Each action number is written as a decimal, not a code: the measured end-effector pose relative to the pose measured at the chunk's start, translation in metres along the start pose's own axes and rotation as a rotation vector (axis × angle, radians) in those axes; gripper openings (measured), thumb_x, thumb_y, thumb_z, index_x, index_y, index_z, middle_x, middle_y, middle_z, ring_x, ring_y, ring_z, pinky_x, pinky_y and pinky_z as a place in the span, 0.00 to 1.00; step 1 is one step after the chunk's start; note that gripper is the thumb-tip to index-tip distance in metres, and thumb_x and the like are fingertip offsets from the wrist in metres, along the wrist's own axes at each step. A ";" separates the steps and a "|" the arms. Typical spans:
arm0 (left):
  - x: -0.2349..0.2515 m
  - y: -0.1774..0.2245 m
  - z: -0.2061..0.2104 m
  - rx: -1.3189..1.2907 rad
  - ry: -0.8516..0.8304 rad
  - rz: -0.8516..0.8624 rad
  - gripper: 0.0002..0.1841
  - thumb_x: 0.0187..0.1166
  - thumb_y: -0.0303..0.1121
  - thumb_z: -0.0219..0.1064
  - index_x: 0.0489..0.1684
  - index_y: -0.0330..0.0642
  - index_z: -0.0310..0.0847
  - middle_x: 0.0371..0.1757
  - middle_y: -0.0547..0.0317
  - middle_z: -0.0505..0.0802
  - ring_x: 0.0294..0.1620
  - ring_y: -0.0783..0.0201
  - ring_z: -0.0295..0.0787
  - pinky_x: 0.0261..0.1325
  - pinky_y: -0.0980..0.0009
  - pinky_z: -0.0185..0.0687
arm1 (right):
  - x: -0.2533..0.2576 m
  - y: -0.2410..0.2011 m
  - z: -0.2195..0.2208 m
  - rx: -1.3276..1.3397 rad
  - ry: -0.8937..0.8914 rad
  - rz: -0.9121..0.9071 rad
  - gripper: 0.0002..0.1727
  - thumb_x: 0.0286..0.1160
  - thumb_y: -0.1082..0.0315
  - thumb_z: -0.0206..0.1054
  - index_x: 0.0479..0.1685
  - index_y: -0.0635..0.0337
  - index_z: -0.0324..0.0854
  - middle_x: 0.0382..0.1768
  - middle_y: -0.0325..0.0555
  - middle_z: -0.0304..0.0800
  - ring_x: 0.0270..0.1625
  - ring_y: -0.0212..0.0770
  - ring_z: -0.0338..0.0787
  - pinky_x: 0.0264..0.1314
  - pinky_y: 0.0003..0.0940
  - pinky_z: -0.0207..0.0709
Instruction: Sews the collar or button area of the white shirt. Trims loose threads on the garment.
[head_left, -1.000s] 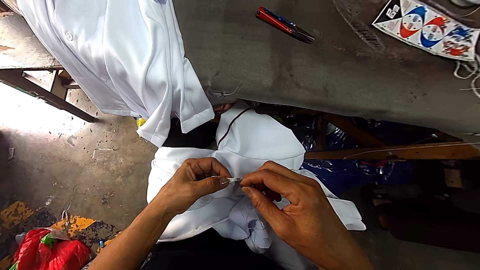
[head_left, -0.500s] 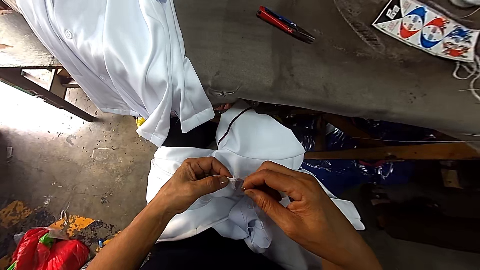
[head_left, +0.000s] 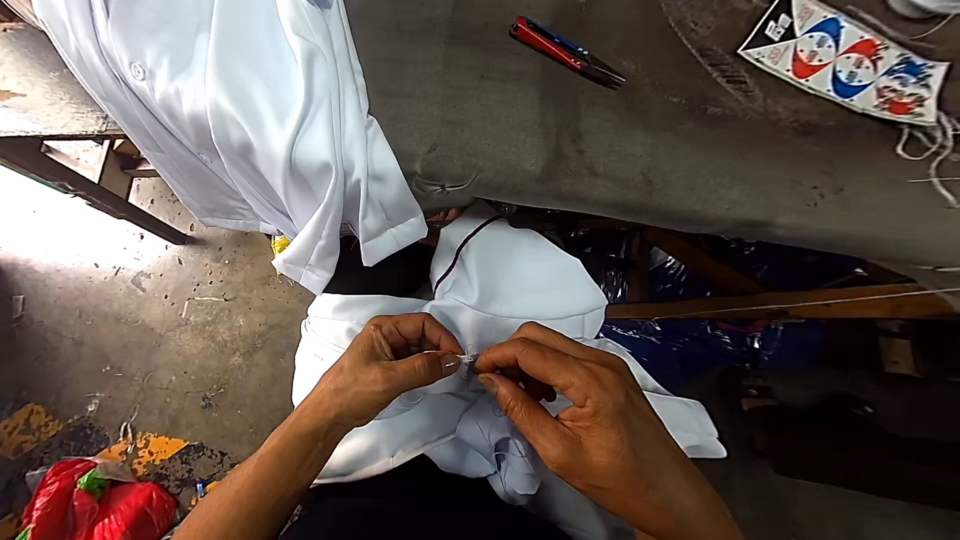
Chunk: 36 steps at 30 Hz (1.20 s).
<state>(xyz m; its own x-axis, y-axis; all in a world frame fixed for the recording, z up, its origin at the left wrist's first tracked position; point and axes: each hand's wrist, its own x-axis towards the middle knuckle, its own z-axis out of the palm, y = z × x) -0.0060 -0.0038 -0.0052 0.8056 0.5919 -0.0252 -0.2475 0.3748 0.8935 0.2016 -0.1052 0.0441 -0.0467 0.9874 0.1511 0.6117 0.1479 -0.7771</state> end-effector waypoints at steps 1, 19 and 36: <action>0.000 0.000 0.000 -0.001 -0.001 0.002 0.05 0.80 0.23 0.66 0.44 0.36 0.87 0.31 0.67 0.91 0.33 0.78 0.85 0.41 0.79 0.81 | 0.000 0.000 0.000 -0.001 0.003 0.001 0.11 0.81 0.60 0.64 0.41 0.53 0.92 0.32 0.30 0.82 0.33 0.16 0.78 0.33 0.08 0.71; -0.001 -0.001 0.001 -0.011 0.013 -0.005 0.05 0.80 0.23 0.66 0.45 0.35 0.87 0.31 0.66 0.91 0.33 0.77 0.85 0.41 0.79 0.81 | -0.001 0.001 0.003 0.027 0.010 0.016 0.11 0.80 0.61 0.63 0.42 0.53 0.91 0.31 0.30 0.81 0.32 0.15 0.77 0.31 0.08 0.70; -0.002 -0.002 0.001 -0.034 0.028 -0.012 0.04 0.80 0.23 0.66 0.44 0.35 0.87 0.31 0.65 0.91 0.33 0.76 0.85 0.41 0.78 0.81 | -0.003 0.005 0.009 0.214 0.035 0.088 0.09 0.80 0.63 0.65 0.43 0.55 0.90 0.34 0.32 0.84 0.34 0.19 0.83 0.34 0.11 0.78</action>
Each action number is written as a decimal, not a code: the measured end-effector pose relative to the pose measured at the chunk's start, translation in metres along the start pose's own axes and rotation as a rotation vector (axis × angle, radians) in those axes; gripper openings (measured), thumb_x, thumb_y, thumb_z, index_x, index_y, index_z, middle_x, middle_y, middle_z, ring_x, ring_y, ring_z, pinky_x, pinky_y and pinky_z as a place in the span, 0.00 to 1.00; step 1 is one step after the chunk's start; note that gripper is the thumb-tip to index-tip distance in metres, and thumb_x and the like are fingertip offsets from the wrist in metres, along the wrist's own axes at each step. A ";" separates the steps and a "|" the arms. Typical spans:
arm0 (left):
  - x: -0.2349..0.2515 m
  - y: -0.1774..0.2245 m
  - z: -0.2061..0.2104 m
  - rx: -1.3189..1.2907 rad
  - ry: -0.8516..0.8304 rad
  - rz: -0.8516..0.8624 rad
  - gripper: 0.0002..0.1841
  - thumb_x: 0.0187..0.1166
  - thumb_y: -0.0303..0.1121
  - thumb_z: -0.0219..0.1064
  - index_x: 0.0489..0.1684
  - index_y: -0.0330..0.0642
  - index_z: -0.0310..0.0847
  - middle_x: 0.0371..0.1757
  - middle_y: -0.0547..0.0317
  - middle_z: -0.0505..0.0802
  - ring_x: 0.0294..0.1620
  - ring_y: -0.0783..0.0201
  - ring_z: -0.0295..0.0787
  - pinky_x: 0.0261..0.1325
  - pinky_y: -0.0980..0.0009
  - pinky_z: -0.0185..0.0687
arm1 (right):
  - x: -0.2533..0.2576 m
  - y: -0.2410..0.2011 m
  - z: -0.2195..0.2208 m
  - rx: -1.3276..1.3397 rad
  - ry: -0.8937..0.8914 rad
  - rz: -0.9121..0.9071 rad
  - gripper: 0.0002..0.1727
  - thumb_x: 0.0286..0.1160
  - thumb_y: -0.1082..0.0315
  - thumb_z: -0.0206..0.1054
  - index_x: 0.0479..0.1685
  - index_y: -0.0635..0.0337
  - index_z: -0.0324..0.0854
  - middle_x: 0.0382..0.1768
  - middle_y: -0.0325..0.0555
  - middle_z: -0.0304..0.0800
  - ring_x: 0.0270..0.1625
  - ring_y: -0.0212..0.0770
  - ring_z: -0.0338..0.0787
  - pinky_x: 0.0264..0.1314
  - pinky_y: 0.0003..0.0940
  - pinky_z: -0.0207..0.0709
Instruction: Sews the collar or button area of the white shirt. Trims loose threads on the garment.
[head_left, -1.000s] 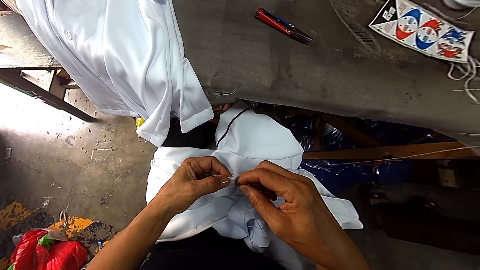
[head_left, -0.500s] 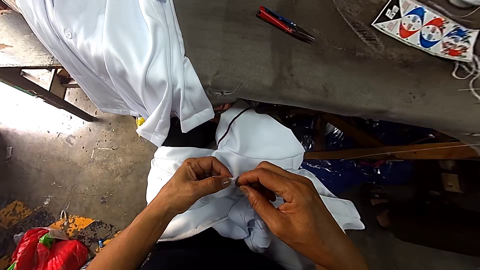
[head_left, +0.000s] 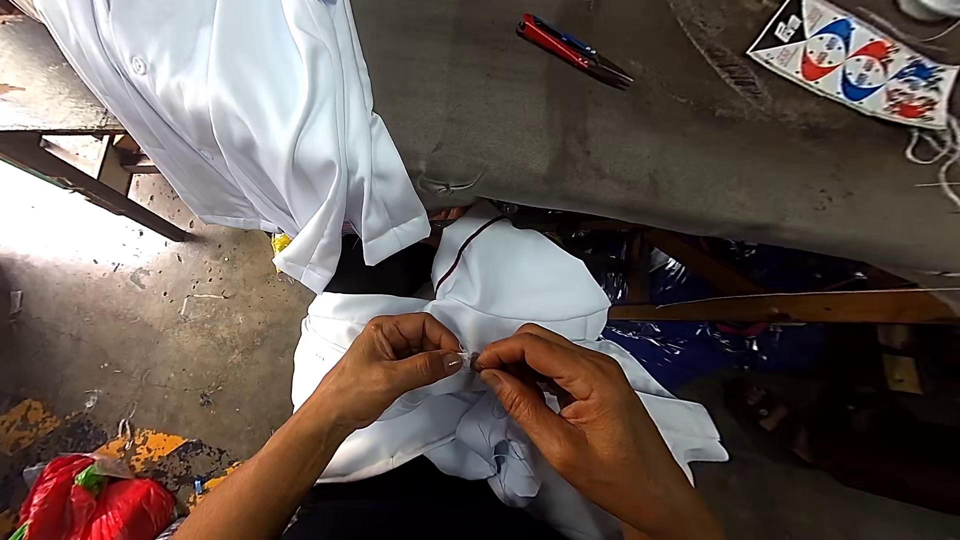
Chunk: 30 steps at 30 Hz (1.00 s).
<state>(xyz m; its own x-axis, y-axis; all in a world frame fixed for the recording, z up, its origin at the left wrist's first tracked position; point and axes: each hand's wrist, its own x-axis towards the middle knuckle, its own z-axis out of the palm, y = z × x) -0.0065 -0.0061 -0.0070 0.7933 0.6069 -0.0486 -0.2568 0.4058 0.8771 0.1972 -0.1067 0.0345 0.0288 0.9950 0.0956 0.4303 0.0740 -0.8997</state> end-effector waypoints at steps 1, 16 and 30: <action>0.000 0.000 0.000 0.000 0.002 0.000 0.04 0.80 0.23 0.66 0.44 0.35 0.87 0.31 0.65 0.91 0.33 0.77 0.85 0.41 0.78 0.81 | 0.000 0.000 0.000 -0.004 -0.002 0.000 0.09 0.80 0.63 0.65 0.43 0.55 0.90 0.35 0.32 0.84 0.34 0.19 0.83 0.34 0.11 0.78; 0.001 0.004 0.002 0.065 0.027 0.028 0.04 0.81 0.24 0.67 0.44 0.34 0.87 0.30 0.65 0.90 0.31 0.77 0.84 0.38 0.79 0.81 | 0.007 0.009 -0.001 0.207 0.031 0.025 0.07 0.80 0.69 0.66 0.44 0.60 0.89 0.36 0.36 0.89 0.34 0.24 0.86 0.35 0.16 0.81; 0.001 0.003 -0.001 0.017 0.010 0.005 0.05 0.81 0.23 0.64 0.43 0.35 0.86 0.30 0.65 0.90 0.33 0.76 0.85 0.41 0.78 0.81 | 0.001 -0.005 0.001 -0.106 0.053 -0.030 0.10 0.81 0.62 0.66 0.43 0.53 0.93 0.34 0.31 0.84 0.34 0.17 0.82 0.33 0.10 0.76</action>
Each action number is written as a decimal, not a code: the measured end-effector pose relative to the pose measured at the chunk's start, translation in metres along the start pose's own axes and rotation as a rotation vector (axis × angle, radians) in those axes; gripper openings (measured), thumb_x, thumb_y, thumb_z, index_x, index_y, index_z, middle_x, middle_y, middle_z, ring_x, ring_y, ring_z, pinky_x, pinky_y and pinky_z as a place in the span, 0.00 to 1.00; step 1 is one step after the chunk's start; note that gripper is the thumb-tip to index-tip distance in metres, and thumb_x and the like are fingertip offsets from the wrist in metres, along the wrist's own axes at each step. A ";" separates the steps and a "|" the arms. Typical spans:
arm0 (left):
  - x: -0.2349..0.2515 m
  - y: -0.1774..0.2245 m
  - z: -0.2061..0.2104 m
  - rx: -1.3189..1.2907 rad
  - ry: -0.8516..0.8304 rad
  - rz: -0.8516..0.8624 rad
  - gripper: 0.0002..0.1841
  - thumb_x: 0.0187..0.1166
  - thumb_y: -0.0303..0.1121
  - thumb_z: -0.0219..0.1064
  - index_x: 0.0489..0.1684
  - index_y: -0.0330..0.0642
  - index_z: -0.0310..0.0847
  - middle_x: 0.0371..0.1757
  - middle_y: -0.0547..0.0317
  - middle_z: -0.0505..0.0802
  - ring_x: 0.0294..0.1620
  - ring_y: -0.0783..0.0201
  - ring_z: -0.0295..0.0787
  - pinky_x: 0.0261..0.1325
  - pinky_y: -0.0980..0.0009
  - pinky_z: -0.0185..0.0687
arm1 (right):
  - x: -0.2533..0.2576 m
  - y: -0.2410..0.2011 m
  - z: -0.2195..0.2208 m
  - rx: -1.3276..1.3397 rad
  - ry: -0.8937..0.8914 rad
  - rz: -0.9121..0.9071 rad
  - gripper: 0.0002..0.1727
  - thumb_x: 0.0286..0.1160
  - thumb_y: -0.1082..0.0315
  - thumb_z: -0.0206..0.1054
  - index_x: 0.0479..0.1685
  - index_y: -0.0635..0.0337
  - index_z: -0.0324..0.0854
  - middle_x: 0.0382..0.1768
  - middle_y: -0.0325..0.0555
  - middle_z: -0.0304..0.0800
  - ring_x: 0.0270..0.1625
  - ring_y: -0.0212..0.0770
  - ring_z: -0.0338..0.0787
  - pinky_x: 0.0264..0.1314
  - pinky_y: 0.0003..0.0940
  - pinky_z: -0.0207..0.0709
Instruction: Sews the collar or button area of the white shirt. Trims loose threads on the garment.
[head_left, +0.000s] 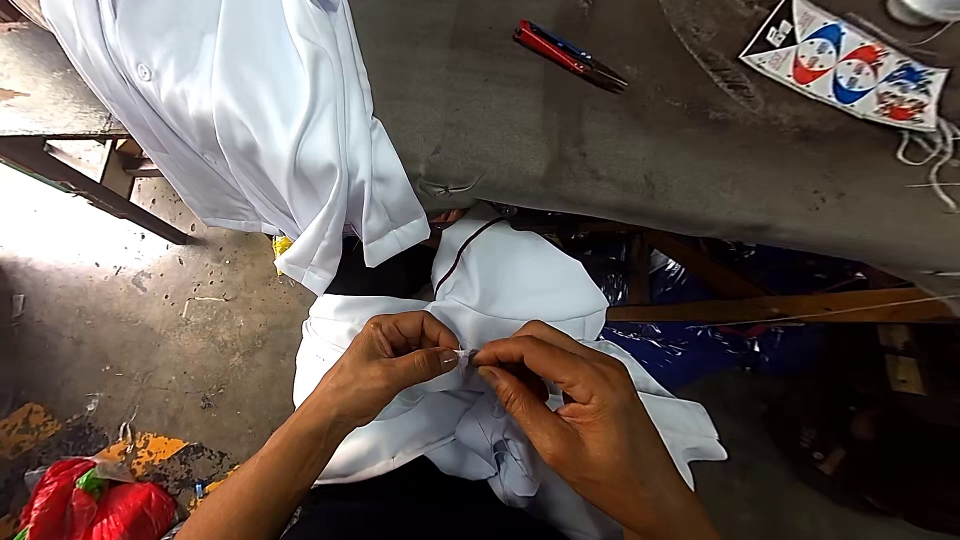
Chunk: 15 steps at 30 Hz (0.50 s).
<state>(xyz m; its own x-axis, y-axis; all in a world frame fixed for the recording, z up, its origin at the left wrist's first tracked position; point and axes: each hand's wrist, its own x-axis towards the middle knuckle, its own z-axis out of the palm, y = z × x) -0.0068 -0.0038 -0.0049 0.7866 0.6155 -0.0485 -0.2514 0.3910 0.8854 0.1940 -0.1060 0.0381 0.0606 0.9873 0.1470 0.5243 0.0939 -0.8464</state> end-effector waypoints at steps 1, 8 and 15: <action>0.000 0.000 0.000 0.002 -0.003 0.000 0.05 0.81 0.23 0.64 0.43 0.35 0.86 0.30 0.65 0.90 0.33 0.76 0.85 0.41 0.78 0.81 | 0.000 0.000 0.000 -0.014 0.001 -0.002 0.10 0.81 0.62 0.66 0.43 0.53 0.93 0.34 0.31 0.83 0.34 0.17 0.81 0.33 0.09 0.76; 0.001 0.000 0.000 -0.005 -0.016 0.002 0.05 0.81 0.23 0.64 0.43 0.35 0.87 0.30 0.66 0.90 0.33 0.77 0.85 0.41 0.78 0.81 | 0.000 -0.001 -0.002 -0.053 -0.003 -0.034 0.10 0.81 0.62 0.65 0.43 0.53 0.93 0.34 0.31 0.83 0.34 0.17 0.80 0.33 0.09 0.73; 0.001 0.000 0.000 -0.004 -0.014 -0.003 0.05 0.81 0.23 0.64 0.43 0.35 0.87 0.31 0.66 0.90 0.33 0.77 0.85 0.41 0.78 0.81 | 0.001 -0.002 -0.001 -0.066 -0.001 -0.042 0.10 0.80 0.63 0.65 0.42 0.54 0.93 0.33 0.31 0.82 0.33 0.16 0.79 0.33 0.08 0.72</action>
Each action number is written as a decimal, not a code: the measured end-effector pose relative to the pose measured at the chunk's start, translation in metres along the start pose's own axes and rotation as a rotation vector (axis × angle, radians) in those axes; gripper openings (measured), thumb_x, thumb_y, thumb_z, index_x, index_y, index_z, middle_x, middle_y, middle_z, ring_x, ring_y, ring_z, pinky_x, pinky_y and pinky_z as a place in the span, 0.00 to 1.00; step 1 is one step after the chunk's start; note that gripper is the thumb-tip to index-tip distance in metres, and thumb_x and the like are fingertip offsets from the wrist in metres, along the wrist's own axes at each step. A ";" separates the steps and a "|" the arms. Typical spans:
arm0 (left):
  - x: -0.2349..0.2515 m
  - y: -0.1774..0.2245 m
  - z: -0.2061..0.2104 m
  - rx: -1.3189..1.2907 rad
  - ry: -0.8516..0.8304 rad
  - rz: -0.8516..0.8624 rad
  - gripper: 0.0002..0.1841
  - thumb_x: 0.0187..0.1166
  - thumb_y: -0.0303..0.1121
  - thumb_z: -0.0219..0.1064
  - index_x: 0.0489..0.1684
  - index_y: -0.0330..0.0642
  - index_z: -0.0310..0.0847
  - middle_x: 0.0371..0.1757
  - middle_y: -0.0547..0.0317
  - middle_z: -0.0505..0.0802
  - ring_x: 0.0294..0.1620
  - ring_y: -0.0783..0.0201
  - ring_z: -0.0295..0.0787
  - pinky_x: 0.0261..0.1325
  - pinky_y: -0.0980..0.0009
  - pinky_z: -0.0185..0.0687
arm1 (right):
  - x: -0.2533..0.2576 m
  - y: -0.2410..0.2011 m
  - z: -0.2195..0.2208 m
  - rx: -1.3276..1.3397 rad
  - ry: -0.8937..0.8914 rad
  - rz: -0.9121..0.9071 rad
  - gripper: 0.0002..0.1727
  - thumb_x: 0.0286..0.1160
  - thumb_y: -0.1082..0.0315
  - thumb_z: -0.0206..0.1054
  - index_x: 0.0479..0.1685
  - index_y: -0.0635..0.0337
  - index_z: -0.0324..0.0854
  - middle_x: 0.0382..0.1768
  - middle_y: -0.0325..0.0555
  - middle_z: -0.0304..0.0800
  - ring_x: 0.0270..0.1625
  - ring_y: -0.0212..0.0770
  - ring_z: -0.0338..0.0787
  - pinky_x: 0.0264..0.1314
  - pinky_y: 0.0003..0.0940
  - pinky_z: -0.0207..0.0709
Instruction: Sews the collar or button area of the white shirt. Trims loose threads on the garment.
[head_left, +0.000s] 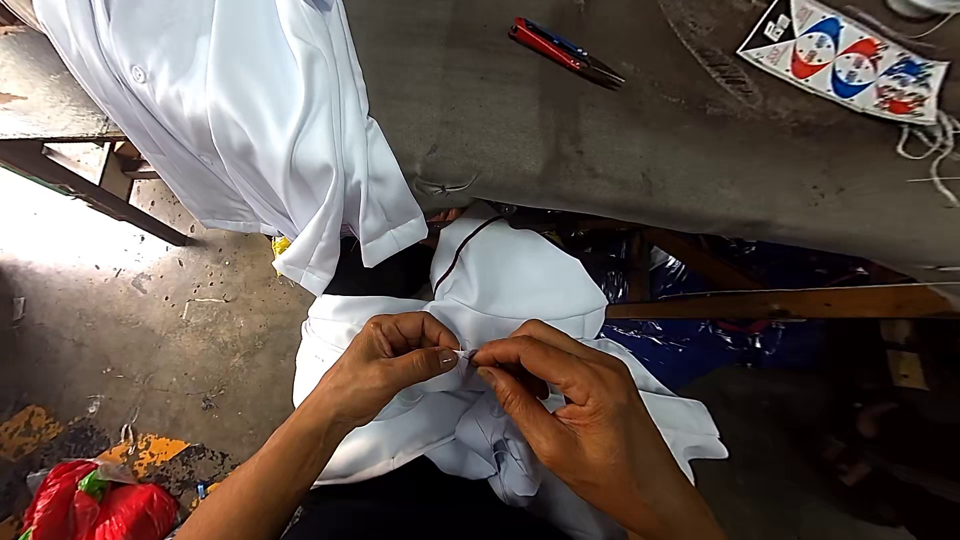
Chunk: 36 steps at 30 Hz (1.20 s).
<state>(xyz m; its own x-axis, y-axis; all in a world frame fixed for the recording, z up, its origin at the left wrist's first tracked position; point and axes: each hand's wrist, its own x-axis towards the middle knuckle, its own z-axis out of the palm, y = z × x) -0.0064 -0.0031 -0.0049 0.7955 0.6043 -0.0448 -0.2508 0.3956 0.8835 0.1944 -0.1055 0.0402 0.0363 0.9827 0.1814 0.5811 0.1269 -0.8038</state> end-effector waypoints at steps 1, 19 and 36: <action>0.000 0.000 0.000 -0.001 -0.001 0.001 0.05 0.81 0.23 0.64 0.43 0.35 0.87 0.30 0.66 0.90 0.33 0.77 0.85 0.41 0.78 0.81 | 0.000 0.000 0.000 -0.003 -0.002 0.003 0.10 0.80 0.63 0.65 0.42 0.54 0.93 0.33 0.31 0.82 0.33 0.16 0.79 0.32 0.08 0.72; -0.002 0.001 0.001 -0.029 -0.001 -0.005 0.05 0.82 0.24 0.64 0.41 0.36 0.87 0.29 0.67 0.89 0.33 0.78 0.84 0.40 0.79 0.80 | 0.005 0.005 0.001 0.274 -0.043 0.065 0.08 0.81 0.65 0.67 0.43 0.57 0.91 0.35 0.34 0.85 0.35 0.22 0.84 0.36 0.13 0.80; -0.003 -0.001 0.000 -0.080 0.012 -0.027 0.06 0.82 0.24 0.64 0.42 0.36 0.88 0.31 0.66 0.90 0.34 0.76 0.86 0.43 0.77 0.82 | 0.005 0.001 -0.002 0.033 -0.049 -0.006 0.10 0.81 0.62 0.65 0.42 0.53 0.93 0.33 0.31 0.82 0.35 0.17 0.80 0.35 0.09 0.73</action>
<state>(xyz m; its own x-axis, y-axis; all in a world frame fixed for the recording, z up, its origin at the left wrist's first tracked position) -0.0082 -0.0056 -0.0060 0.7963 0.6003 -0.0741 -0.2727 0.4657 0.8419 0.1971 -0.1010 0.0415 -0.0074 0.9873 0.1586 0.5539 0.1361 -0.8214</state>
